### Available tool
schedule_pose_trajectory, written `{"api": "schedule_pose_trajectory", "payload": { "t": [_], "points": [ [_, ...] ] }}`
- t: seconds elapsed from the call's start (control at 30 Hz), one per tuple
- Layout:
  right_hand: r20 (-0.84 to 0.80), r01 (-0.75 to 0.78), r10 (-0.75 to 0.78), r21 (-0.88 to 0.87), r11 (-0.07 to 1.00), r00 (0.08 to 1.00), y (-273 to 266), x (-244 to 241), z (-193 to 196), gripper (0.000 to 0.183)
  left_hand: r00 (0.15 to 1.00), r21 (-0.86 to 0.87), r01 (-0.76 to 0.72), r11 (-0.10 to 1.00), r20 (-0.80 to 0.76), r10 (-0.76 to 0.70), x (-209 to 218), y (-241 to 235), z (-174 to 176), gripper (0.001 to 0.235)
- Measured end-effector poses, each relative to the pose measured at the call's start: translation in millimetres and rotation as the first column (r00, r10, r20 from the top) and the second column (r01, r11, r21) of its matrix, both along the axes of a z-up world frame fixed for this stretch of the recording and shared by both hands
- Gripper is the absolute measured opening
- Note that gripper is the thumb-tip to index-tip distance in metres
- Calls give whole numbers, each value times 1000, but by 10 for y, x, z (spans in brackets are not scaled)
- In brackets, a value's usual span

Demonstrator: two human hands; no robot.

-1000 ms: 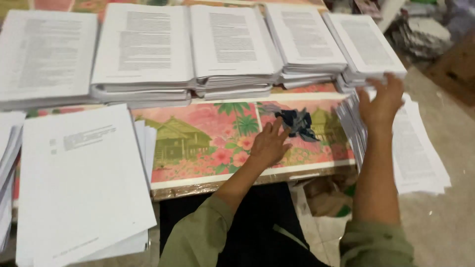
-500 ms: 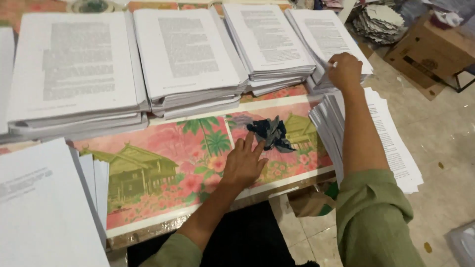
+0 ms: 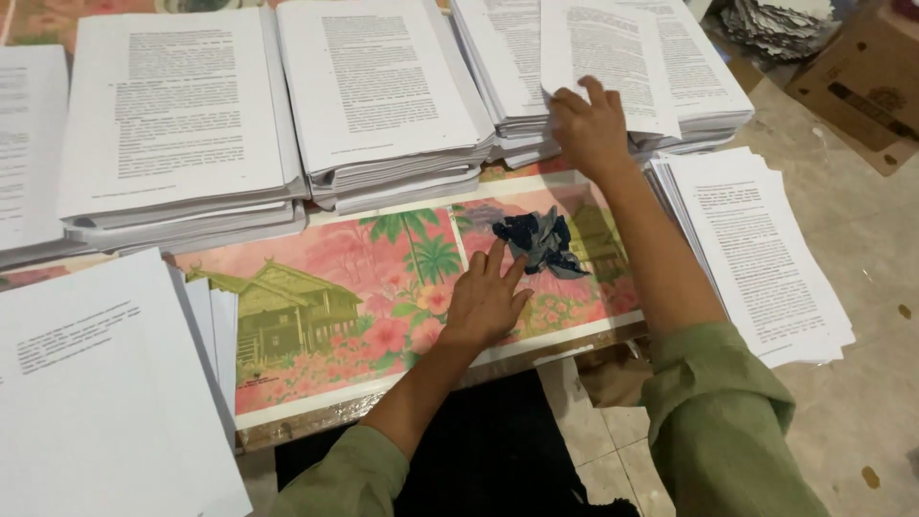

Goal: Sorting and organizing multiple stacks of printed documents on a table.

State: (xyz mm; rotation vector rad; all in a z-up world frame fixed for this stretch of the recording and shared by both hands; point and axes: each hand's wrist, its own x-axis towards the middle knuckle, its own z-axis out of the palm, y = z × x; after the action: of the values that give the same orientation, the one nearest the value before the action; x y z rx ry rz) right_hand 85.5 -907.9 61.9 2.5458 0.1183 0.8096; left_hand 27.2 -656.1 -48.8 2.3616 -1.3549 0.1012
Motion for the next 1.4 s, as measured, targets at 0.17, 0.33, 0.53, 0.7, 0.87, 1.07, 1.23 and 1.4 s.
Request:
{"api": "schedule_pose_trajectory", "payload": {
  "t": [0.17,0.33,0.53,0.7,0.87,1.07,1.23,1.4],
  "points": [
    [377,-176,208,-120,977,902,-312,104,-329,11,981,-207,38,978,192,2,358,423,617,48],
    [412,-361,277,139,922,868,281,81,238,11,847,41,-503,863,224,483,1293,907,963,58],
    [290,-571,536,42,820,792,1300,246,404,7,811,-55,-391,919,451,372,1399,1315,1018,56],
    [58,-537,539,-57,842,840,1711,325,105,31,763,165,-627,762,330,556,1789,2182,1225,77],
    [257,-595,554,125,794,792,1885,363,269,9,810,190,-510,839,433,394,1689,2800,1118,80],
    [368,-618,578,-10,786,729,2465,688,761,26,635,-102,-643,759,483,603,2256,3880,1046,41],
    [75,-718,716,18,695,694,3500,780,391,26,576,278,-817,505,340,743,2470,4690,914,51],
    [6,-708,715,-132,694,699,3834,986,167,23,625,221,-778,589,371,687,2426,5011,618,36]
  ]
}}
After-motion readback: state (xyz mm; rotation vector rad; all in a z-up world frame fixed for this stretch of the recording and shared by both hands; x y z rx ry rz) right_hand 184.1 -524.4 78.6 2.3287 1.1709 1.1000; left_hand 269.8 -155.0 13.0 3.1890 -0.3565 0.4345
